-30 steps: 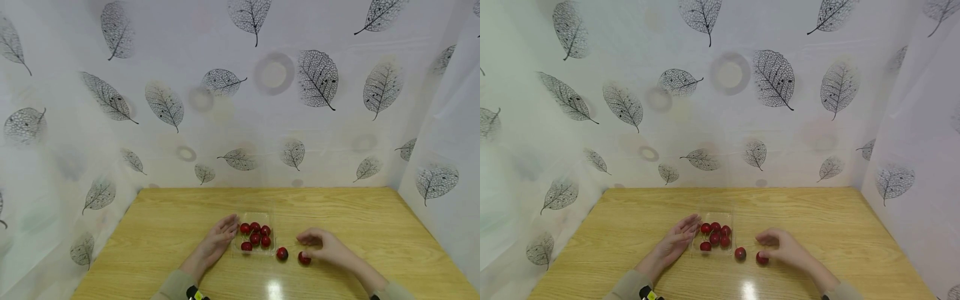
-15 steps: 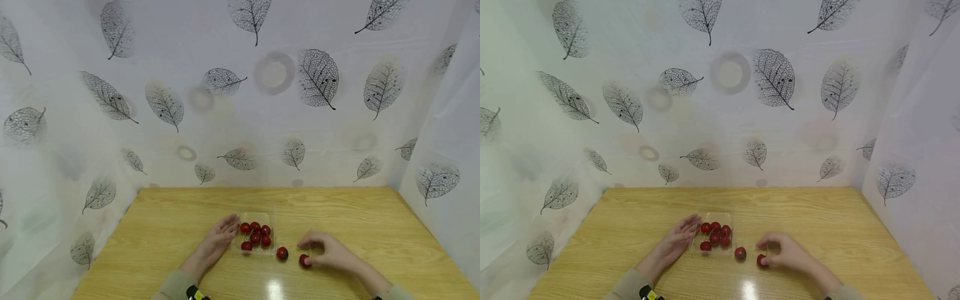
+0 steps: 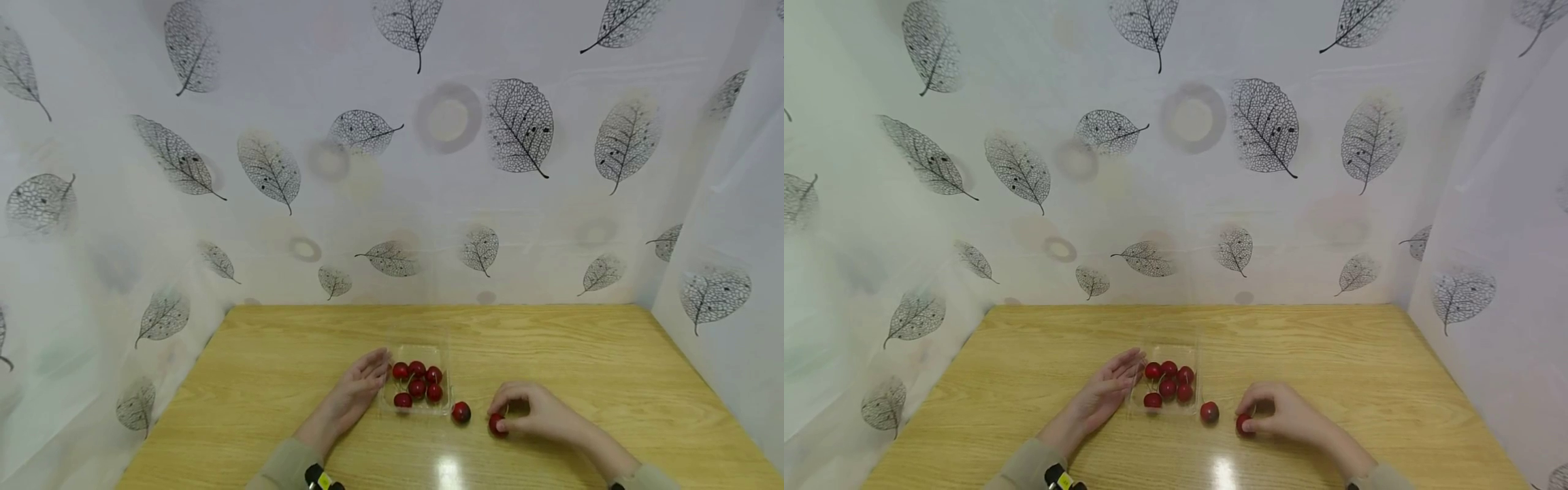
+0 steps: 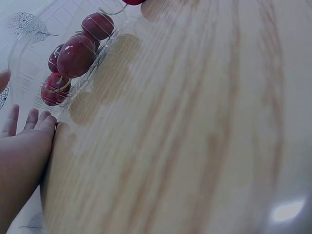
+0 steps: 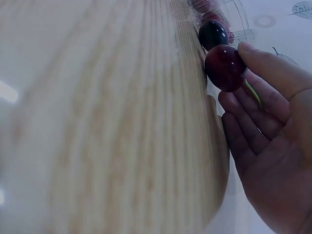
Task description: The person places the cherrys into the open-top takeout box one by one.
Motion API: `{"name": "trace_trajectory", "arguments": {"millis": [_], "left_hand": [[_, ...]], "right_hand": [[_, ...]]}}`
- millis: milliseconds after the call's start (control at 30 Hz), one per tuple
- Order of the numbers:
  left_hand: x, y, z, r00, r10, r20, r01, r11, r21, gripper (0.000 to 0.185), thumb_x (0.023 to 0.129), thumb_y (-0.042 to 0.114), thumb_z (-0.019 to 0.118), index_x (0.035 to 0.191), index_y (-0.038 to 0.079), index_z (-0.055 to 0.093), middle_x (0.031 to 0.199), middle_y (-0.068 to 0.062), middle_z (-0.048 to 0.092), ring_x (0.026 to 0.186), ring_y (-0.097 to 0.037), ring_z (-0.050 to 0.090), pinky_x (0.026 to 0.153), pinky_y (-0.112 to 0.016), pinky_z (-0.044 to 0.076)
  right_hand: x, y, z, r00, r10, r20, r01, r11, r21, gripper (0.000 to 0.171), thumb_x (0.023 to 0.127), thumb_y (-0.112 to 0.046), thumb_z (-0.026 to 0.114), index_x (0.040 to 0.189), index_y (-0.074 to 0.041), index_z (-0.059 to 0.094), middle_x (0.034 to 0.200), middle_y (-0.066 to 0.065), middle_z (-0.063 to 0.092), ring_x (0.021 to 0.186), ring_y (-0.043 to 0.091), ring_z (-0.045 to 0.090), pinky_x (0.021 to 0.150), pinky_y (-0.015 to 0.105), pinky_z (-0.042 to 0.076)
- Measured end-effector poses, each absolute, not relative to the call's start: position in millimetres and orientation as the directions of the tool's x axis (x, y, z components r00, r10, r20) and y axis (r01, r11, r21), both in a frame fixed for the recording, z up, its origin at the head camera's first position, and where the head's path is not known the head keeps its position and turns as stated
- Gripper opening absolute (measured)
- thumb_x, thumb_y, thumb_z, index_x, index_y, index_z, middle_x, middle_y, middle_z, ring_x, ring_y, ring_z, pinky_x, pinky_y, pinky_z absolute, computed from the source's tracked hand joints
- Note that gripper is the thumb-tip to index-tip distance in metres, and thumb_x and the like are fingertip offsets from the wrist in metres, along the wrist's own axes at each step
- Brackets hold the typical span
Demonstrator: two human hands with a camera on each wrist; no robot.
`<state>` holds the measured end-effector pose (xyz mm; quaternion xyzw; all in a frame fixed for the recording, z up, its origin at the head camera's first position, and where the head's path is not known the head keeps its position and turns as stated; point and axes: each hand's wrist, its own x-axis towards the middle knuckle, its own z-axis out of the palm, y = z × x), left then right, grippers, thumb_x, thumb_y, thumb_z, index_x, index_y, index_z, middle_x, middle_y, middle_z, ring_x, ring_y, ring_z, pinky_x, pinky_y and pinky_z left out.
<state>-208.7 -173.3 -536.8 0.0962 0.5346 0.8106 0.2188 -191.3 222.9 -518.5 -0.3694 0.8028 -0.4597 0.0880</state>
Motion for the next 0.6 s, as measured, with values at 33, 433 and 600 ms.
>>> {"name": "trace_trajectory", "arguments": {"millis": [33, 433, 600], "left_hand": [[-208.7, -173.5, -537.0, -0.886, 0.457, -0.077, -0.252, -0.335, 0.908, 0.076, 0.103, -0.008, 0.046, 0.166, -0.009, 0.004, 0.176, -0.027, 0.004, 0.165, -0.035, 0.010, 0.122, -0.015, 0.038], [-208.6, -173.5, -537.0, -0.888, 0.453, -0.079, -0.253, -0.337, 0.907, 0.076, 0.102, -0.008, 0.047, 0.166, -0.010, 0.005, 0.176, -0.027, 0.004, 0.164, -0.034, 0.012, 0.121, -0.015, 0.039], [-208.8, -173.5, -536.7, -0.887, 0.455, -0.081, -0.253, -0.332, 0.909, 0.076, 0.103, -0.006, 0.048, 0.166, -0.009, 0.005, 0.176, -0.027, 0.004, 0.165, -0.035, 0.011, 0.122, -0.015, 0.039]], "right_hand": [[-191.3, 223.0, -518.3, -0.713, -0.672, 0.200, -0.511, 0.302, -0.805, 0.015, 0.092, -0.017, 0.082, 0.107, -0.016, 0.080, 0.107, 0.002, 0.078, 0.104, 0.003, 0.067, 0.095, 0.021, 0.055], [-191.9, 223.0, -515.9, -0.778, -0.618, 0.110, -0.377, 0.321, -0.869, 0.020, 0.093, -0.017, 0.080, 0.110, -0.007, 0.079, 0.107, 0.008, 0.078, 0.098, 0.000, 0.066, 0.088, 0.019, 0.056], [-193.9, 220.8, -513.1, -0.794, -0.602, 0.086, -0.354, 0.344, -0.870, 0.021, 0.093, -0.015, 0.079, 0.111, -0.005, 0.078, 0.107, 0.009, 0.078, 0.096, -0.002, 0.065, 0.085, 0.019, 0.057]]}}
